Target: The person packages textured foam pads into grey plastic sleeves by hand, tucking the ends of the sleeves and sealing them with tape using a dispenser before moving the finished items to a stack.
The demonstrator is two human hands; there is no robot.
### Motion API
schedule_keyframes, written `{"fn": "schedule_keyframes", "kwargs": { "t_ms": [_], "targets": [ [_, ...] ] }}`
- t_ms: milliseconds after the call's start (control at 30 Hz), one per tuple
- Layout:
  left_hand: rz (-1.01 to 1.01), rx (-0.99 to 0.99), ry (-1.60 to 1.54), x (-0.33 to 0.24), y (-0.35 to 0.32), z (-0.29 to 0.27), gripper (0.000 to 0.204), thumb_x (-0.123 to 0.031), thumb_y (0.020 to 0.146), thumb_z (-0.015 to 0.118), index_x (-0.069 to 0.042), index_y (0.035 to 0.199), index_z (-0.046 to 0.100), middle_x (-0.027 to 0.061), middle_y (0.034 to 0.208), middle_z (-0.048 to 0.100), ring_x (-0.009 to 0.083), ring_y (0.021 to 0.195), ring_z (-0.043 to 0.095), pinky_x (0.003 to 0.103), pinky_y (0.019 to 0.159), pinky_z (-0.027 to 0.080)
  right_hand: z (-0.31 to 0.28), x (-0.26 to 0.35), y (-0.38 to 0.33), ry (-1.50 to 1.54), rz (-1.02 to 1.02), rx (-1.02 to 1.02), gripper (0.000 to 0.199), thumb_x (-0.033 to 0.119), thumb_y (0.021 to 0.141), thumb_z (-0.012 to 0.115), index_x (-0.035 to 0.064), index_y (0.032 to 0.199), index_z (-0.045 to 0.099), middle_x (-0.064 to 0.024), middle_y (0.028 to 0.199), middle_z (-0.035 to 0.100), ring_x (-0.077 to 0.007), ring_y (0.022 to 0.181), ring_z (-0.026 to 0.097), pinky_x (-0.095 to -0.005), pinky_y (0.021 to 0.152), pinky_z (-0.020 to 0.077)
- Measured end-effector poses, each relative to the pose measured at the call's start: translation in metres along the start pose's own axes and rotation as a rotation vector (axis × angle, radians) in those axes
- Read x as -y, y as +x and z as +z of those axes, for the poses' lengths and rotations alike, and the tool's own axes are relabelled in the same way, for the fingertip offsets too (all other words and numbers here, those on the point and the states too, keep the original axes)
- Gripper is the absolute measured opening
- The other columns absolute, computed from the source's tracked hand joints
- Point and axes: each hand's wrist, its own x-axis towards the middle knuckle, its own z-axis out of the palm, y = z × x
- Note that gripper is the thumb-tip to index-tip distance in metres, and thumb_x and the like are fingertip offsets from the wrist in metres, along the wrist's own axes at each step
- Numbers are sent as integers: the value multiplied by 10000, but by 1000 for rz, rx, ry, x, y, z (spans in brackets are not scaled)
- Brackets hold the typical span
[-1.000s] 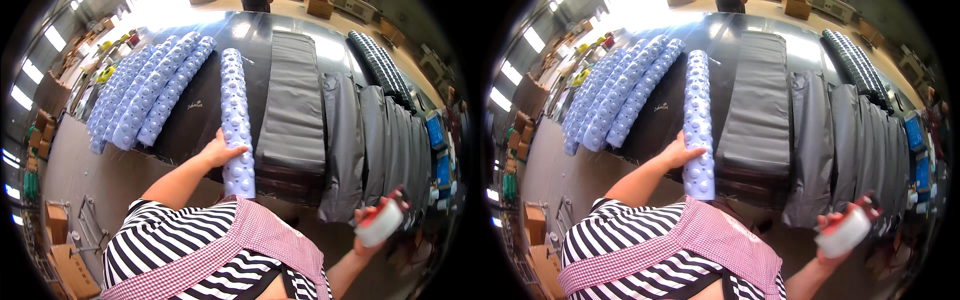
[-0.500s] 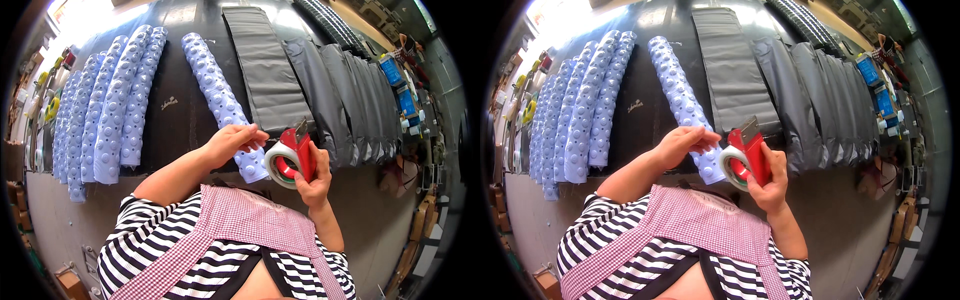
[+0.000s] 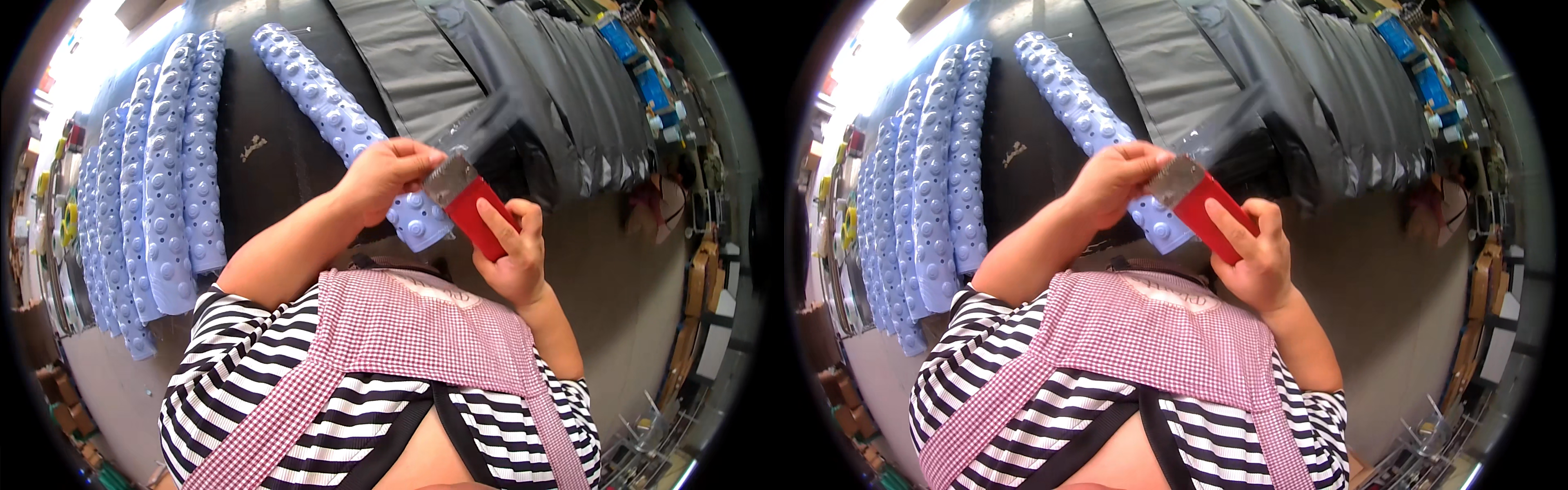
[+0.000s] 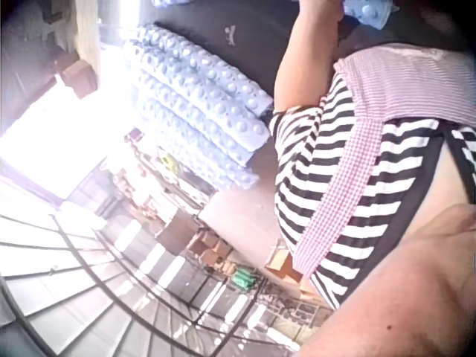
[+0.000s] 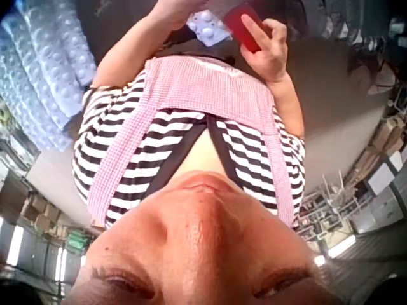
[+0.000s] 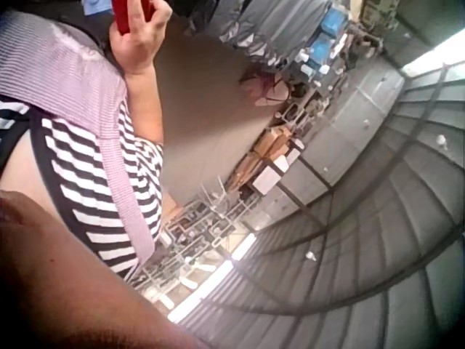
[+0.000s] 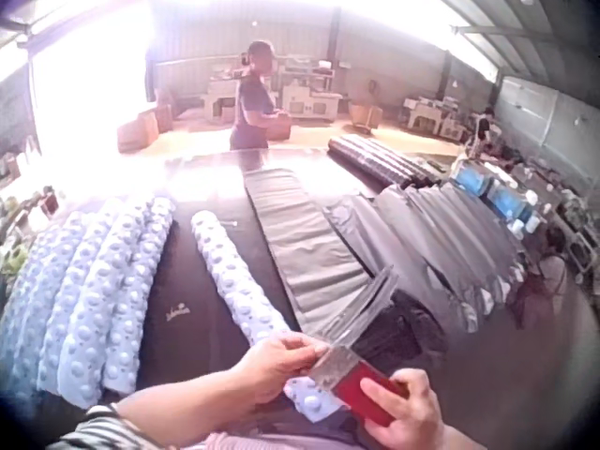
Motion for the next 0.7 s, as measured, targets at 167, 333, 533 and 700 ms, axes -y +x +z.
{"fn": "schedule_keyframes", "kwargs": {
  "t_ms": [167, 333, 533, 700],
  "targets": [
    [413, -203, 528, -30, 12, -3, 193, -182, 916, 740, -3, 985, 756, 14, 844, 704, 61, 714, 560, 219, 649, 440, -10, 13, 0, 129, 145, 38, 693, 19, 648, 793, 139, 1317, 659, -125, 1091, 505, -278, 922, 573, -361, 758, 526],
    [395, -360, 338, -61, 22, -76, 161, -166, 883, 755, -7, 905, 739, 10, 778, 653, 45, 631, 509, 201, 582, 373, -39, -1, -55, 240, 313, 123, 626, 33, 641, 771, 92, 1259, 688, -123, 1088, 510, -251, 915, 555, -334, 787, 499],
    [359, -473, 788, -33, 32, -74, 226, -207, 879, 770, 18, 885, 752, -7, 723, 640, 77, 661, 560, 226, 615, 432, -43, 2, -81, 320, 431, 203, 602, 70, 646, 779, 106, 1241, 701, -114, 1075, 507, -242, 895, 549, -328, 784, 499],
    [557, -527, 1328, -9, 45, -90, 178, -255, 833, 745, -113, 930, 790, 81, 912, 658, 262, 832, 661, 370, 779, 519, -26, -1, -81, 342, 482, 239, 572, 91, 677, 777, 110, 1243, 696, -118, 1070, 513, -250, 902, 575, -335, 783, 512]
  ]
}}
